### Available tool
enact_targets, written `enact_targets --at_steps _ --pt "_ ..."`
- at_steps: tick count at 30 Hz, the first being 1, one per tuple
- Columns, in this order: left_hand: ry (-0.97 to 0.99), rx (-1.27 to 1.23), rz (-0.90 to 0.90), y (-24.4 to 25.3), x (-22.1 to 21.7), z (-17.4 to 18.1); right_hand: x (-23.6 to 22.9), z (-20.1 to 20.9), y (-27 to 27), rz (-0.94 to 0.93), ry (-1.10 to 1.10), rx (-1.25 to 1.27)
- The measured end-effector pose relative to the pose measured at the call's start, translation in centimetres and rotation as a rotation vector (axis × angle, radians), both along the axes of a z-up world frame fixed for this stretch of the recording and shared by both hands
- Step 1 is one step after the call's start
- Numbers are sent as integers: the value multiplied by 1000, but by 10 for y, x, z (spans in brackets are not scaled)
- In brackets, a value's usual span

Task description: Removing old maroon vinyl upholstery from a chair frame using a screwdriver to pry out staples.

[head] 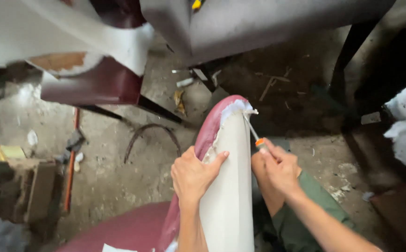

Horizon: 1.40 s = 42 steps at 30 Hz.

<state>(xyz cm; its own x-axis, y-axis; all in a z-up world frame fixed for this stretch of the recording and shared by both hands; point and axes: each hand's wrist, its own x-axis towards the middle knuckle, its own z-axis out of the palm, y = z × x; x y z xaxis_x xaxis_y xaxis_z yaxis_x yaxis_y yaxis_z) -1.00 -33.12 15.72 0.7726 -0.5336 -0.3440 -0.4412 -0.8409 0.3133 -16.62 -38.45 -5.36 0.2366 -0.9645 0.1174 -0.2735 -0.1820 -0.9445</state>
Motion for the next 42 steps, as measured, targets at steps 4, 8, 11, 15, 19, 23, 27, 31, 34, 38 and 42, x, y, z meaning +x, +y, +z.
enact_targets --at_steps 4,8,11,15,19,23,27,31,34,38,42 --pt "9 -36 17 6 0 6 10 0 17 -183 -271 274" --pt "23 -43 44 6 2 13 -33 -2 -23 13 386 -512" --pt "-51 -40 -30 6 8 -7 -35 23 -40 11 637 -727" --pt "-59 -24 -8 0 9 -5 -6 -5 -28 28 5 -18" --pt "-63 -14 1 2 2 -4 14 -27 -3 -61 -138 486" --pt "-32 -18 -4 10 4 4 9 -7 11 -157 108 -196" --pt "18 -24 -17 10 12 4 -27 13 -21 85 106 16" --pt "-1 -372 -34 20 23 -34 -71 90 -17 200 230 108" --pt "-356 -667 -239 26 11 -51 -90 106 -10 224 205 208" --pt "-743 -373 -257 43 -43 -60 -103 116 -5 191 318 344" --pt "-822 -157 -82 55 -85 -71 -110 115 -6 223 298 339"
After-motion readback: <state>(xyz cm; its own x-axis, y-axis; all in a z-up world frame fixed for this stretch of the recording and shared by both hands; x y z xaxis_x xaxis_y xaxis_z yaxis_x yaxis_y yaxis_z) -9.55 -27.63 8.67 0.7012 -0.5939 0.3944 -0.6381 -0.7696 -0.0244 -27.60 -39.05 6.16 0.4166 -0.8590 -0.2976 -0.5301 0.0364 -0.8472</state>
